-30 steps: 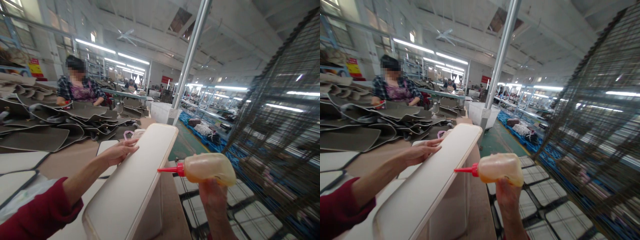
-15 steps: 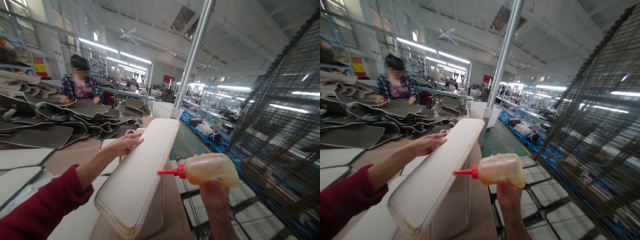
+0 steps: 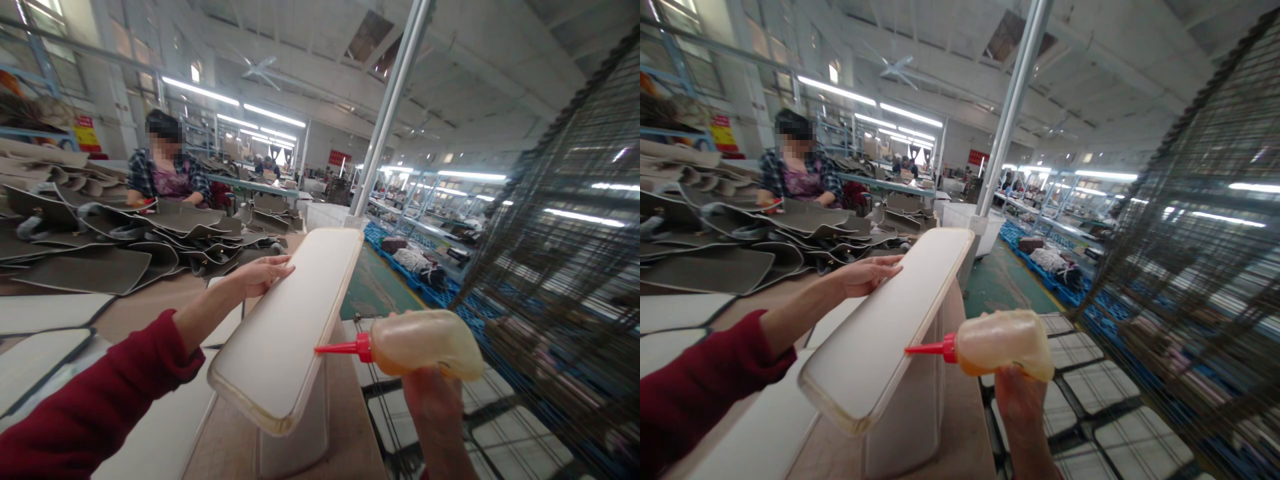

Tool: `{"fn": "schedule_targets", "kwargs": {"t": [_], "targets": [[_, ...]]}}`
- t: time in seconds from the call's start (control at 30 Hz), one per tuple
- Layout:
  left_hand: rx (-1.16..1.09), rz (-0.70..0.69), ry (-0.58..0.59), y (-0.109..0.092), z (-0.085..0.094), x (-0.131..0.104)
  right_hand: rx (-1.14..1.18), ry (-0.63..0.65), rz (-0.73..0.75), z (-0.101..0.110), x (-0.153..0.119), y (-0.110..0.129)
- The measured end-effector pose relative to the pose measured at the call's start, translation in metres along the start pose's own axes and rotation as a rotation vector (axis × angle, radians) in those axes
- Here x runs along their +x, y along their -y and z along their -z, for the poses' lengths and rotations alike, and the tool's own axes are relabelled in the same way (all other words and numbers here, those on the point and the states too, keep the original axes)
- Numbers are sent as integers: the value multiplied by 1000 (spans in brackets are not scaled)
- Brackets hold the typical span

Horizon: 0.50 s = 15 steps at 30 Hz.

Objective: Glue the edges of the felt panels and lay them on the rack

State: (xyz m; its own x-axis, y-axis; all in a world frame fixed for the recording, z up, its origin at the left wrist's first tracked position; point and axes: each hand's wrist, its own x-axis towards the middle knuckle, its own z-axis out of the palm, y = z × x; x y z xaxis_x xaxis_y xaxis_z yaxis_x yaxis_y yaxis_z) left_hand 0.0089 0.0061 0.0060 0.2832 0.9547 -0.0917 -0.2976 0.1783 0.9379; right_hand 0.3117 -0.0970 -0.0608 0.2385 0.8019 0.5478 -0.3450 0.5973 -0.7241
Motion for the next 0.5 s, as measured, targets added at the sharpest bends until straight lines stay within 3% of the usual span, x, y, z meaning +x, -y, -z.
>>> {"fn": "schedule_targets", "kwargs": {"t": [0.17,0.37,0.5], "targets": [[13,-2,20,-3,2,4,25,19,-98,-7,-3,6],[10,-6,-18,-9,-1,7,37,-71,-17,-25,0,18],[1,-3,-56,-14,-3,9,3,-48,-37,-23,-2,16]]}}
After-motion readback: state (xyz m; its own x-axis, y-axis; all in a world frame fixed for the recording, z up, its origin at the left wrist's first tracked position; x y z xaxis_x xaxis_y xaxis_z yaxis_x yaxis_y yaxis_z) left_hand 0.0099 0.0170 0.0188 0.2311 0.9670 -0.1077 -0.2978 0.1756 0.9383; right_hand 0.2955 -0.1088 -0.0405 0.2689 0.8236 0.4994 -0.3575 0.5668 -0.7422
